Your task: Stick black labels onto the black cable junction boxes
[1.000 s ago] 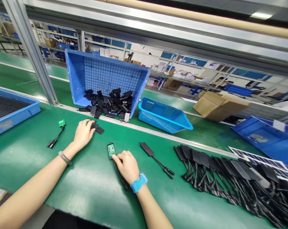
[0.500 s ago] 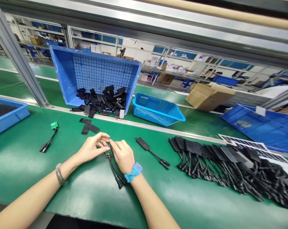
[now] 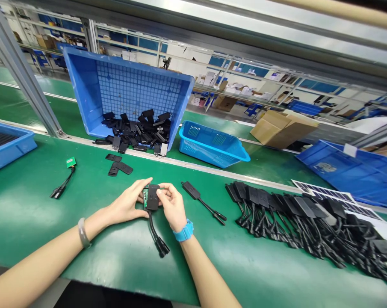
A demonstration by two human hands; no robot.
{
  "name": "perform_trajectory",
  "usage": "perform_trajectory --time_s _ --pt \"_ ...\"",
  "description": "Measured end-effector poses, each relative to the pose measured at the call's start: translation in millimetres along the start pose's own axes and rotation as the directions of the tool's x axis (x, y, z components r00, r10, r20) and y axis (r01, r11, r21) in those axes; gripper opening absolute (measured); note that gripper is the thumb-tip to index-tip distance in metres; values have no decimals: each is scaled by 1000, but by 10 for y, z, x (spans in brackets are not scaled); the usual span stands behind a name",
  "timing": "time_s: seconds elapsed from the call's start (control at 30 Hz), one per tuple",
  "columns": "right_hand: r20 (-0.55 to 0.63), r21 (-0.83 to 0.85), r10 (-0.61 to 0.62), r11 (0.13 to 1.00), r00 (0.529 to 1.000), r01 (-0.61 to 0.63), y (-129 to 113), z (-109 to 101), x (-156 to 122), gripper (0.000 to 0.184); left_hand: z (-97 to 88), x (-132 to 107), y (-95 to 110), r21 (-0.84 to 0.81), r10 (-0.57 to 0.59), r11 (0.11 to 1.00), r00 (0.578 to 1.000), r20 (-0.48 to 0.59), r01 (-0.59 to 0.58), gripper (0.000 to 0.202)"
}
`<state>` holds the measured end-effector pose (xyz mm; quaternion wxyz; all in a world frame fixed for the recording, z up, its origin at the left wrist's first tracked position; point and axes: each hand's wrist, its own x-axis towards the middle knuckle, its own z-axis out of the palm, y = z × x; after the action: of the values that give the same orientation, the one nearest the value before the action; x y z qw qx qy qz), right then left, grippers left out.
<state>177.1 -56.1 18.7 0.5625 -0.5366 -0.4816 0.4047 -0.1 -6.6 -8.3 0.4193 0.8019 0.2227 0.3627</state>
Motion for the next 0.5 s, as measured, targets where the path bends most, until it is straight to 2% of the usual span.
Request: perform_trajectory --time_s 0.1,0.3,0.5 --pt "16 -26 3 1000 1000 -3 -15 -2 -18 26 29 -18 1 -97 -8 995 999 -32 5 106" --pt "30 -37 68 997 997 -67 -2 -13 -25 36 26 -38 -3 -103 30 994 999 -35 -33 107" --pt "206 -71 148 988 967 -136 -15 -57 0 36 7 -44 75 -178 35 984 999 8 -33 108"
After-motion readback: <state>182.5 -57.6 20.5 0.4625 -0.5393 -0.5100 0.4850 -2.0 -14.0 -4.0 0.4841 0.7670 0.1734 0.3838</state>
